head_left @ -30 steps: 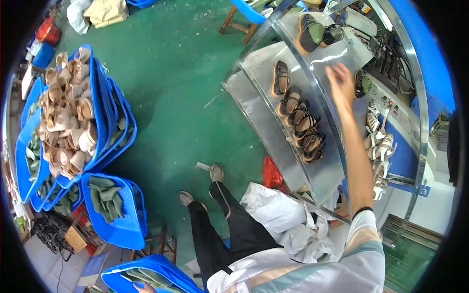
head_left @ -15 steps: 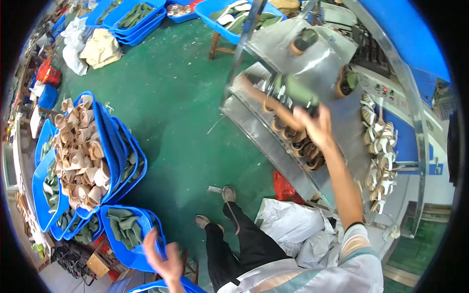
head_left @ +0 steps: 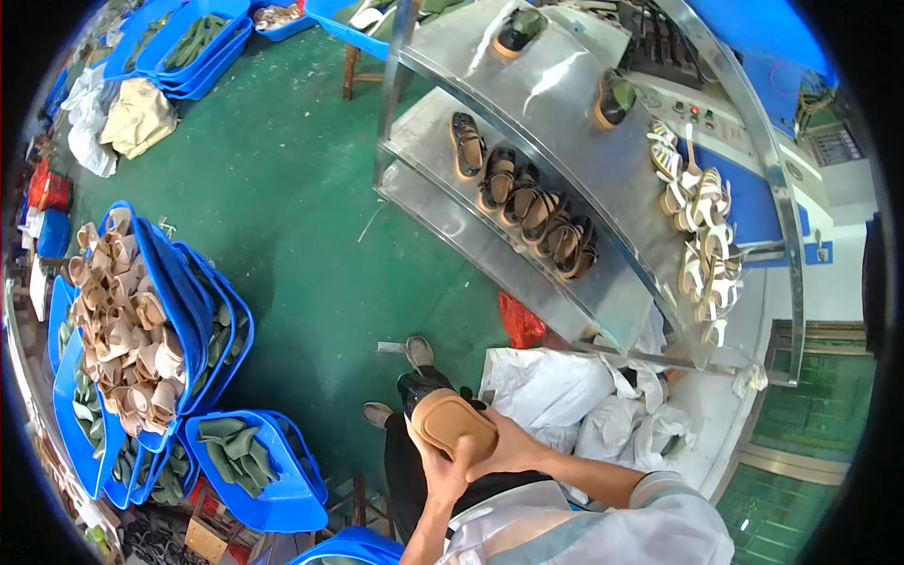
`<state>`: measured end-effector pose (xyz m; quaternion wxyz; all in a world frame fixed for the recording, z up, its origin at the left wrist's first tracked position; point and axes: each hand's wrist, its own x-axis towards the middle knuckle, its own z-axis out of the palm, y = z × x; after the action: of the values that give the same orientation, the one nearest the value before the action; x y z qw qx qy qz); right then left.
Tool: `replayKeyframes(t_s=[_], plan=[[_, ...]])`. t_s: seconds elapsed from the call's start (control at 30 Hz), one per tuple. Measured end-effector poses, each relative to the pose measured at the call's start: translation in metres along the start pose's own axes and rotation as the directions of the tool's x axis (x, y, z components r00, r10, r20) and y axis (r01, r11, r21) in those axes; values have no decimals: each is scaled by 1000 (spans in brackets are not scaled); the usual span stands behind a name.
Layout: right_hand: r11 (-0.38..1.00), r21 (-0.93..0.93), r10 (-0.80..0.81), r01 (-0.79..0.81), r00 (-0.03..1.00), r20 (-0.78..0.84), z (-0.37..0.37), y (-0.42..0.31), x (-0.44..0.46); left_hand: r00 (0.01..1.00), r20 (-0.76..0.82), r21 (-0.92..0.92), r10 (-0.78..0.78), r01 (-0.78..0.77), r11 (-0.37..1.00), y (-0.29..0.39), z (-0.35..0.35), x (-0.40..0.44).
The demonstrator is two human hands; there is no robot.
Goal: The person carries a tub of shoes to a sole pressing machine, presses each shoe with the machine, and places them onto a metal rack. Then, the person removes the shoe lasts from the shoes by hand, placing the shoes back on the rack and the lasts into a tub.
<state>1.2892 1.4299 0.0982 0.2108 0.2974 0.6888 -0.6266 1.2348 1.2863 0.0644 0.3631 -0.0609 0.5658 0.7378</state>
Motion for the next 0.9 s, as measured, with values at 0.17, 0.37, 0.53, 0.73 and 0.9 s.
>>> replayKeyframes(t_s=[0.17, 0.37, 0.53, 0.73, 0.9], plan=[[977, 195, 70, -89, 992, 103, 5, 18, -16, 990, 140, -537, 6, 71, 840, -2, -56, 10], [778, 614, -132, 135, 990, -51, 30, 21, -37, 758, 488, -355, -433, 625, 695, 1, -39, 29], [879, 441, 127, -179, 981, 144, 35, 62, -39, 766, 567, -506, -302, 613, 607, -24, -31, 11], [919, 329, 160, -219, 967, 199, 25, 74, -38, 787, 171, -555, -593, 574, 602, -55, -46, -7], [719, 604, 208, -344, 936, 286, 45, 91, -41, 787, 122, -587, -604, 548, 596, -68, -41, -16]])
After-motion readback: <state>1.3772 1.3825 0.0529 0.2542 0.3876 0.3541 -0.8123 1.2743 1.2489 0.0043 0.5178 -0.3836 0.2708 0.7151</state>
